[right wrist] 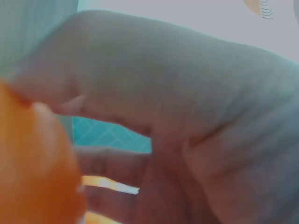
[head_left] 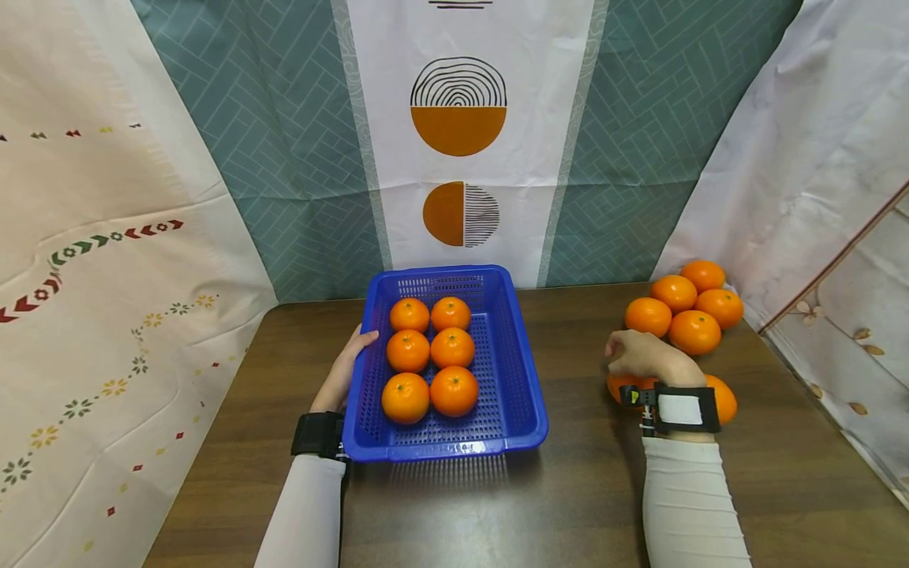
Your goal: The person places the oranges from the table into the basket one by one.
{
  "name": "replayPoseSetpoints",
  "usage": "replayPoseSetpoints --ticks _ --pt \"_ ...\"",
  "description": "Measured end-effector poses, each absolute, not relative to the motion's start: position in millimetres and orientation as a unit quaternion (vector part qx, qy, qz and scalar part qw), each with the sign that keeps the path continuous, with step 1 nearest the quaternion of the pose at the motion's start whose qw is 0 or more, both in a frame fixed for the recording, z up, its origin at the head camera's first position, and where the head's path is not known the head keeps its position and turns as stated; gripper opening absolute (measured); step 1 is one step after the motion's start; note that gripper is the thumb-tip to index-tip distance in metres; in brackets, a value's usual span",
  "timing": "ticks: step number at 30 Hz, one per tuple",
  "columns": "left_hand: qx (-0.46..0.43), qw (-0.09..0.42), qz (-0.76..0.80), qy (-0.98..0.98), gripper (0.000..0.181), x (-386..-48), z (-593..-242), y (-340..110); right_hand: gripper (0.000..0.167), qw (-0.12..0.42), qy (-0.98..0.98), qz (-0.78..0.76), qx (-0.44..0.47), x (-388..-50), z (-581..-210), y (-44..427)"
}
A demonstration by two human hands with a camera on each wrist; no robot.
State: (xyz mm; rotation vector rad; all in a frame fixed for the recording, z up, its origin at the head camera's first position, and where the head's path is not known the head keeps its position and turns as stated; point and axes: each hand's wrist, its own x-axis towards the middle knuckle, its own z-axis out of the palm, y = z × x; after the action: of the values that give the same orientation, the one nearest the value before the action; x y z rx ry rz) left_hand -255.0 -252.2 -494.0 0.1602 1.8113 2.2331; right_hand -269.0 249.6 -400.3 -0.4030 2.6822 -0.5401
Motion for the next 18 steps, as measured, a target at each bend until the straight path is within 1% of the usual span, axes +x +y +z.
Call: replayPoseSetpoints --ticks 5,7,10,14,18 --pt "0.06 0.13 0.771 0.621 0.061 -253.1 -493.3 -252.3 0.028 0.15 0.955 -0.202 -0.158 -273.3 -403.5 248.2" --pt "0.059 0.129 0.77 0.622 0.061 -253.0 -493.4 -252.2 0.03 0.145 0.956 -0.2 -0.161 -274.0 -403.9 247.9" --pt "0.059 0.131 0.772 0.619 0.062 -252.6 -493.3 -252.1 0.038 0.165 0.952 -0.205 -0.156 -274.0 -404.4 248.3" --pt "0.062 0.13 0.772 0.619 0.062 -252.5 -493.0 -252.1 0.05 0.209 0.945 -0.211 -0.14 -273.7 -406.0 247.4" --pt "0.061 0.131 0.772 0.619 0.062 -252.3 -492.3 -252.2 0.052 0.243 0.938 -0.209 -0.13 -276.0 -411.4 244.9"
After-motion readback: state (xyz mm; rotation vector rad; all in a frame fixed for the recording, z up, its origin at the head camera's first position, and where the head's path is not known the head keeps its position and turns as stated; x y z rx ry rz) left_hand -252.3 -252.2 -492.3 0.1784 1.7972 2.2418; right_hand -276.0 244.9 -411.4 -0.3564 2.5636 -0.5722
